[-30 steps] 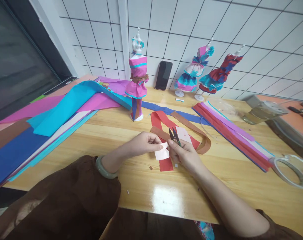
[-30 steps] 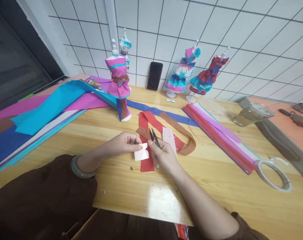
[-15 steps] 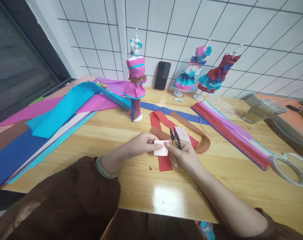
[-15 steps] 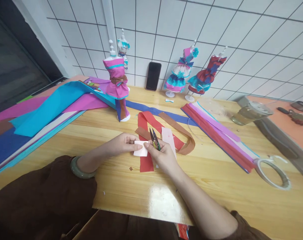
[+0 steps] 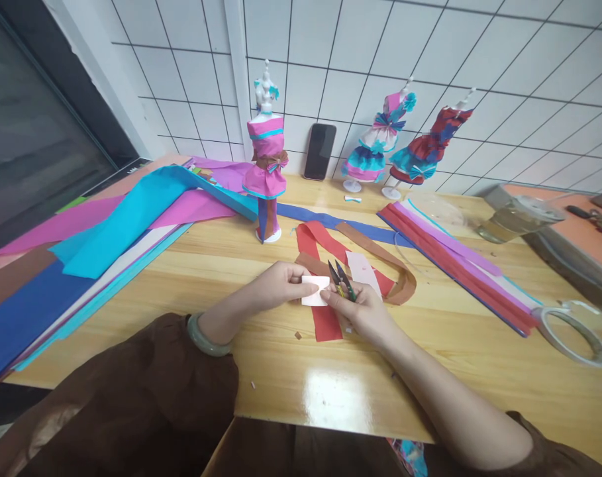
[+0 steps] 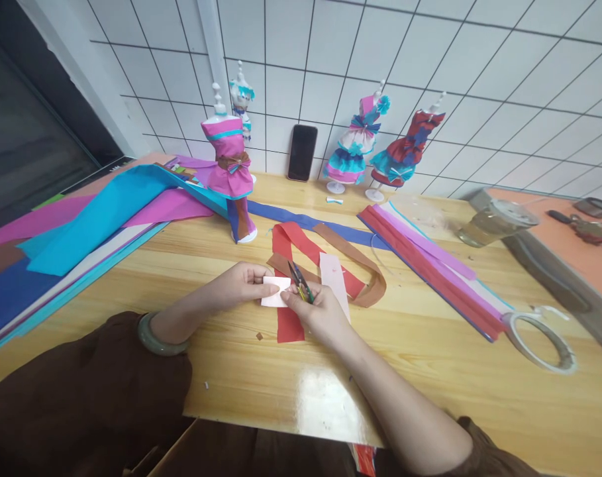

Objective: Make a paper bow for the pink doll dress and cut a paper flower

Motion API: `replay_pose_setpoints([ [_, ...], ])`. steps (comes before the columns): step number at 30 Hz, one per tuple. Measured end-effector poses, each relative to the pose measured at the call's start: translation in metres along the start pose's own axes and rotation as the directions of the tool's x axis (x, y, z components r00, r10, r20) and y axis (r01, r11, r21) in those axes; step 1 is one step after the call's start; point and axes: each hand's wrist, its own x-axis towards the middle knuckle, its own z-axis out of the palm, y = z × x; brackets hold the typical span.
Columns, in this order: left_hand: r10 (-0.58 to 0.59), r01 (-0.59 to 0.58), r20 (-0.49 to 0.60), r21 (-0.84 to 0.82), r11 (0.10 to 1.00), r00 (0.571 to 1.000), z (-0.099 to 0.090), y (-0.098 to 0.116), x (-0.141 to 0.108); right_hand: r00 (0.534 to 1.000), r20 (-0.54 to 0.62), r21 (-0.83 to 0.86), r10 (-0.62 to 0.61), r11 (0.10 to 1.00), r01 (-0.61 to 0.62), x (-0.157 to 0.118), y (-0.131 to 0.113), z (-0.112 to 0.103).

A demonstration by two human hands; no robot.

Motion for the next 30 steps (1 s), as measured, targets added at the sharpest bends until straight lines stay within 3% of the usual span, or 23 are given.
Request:
replay_pose_setpoints([
  [9,-0.042,0.042,0.042,-0.013,0.999,0.998,-0.0001,0.0041,-0.0015,1.0,-0.002,0.207,0.01,0.978,-0.009,0.0026,-0.0015,-0.0027],
  [15,-0.025,0.031,0.147,-0.039,0.999,0.989,0.0011,0.0044,-0.002,0.999,0.021,0.093,0.035,0.995,-0.036,0.0012,-0.0039,-0.0015],
  [21,-0.015,0.022,0.049,-0.148,0.989,0.999,0.0038,0.0049,0.0015,0.998,-0.066,0.128,0.001,0.992,0.007,0.002,-0.0048,-0.0005],
  [30,-0.006,0.004,-0.013,-0.094,0.996,1.0,0.0082,-0.0007,0.0022,0.992,-0.125,0.067,-0.014,0.997,0.023,0.0046,-0.0014,0.0002],
])
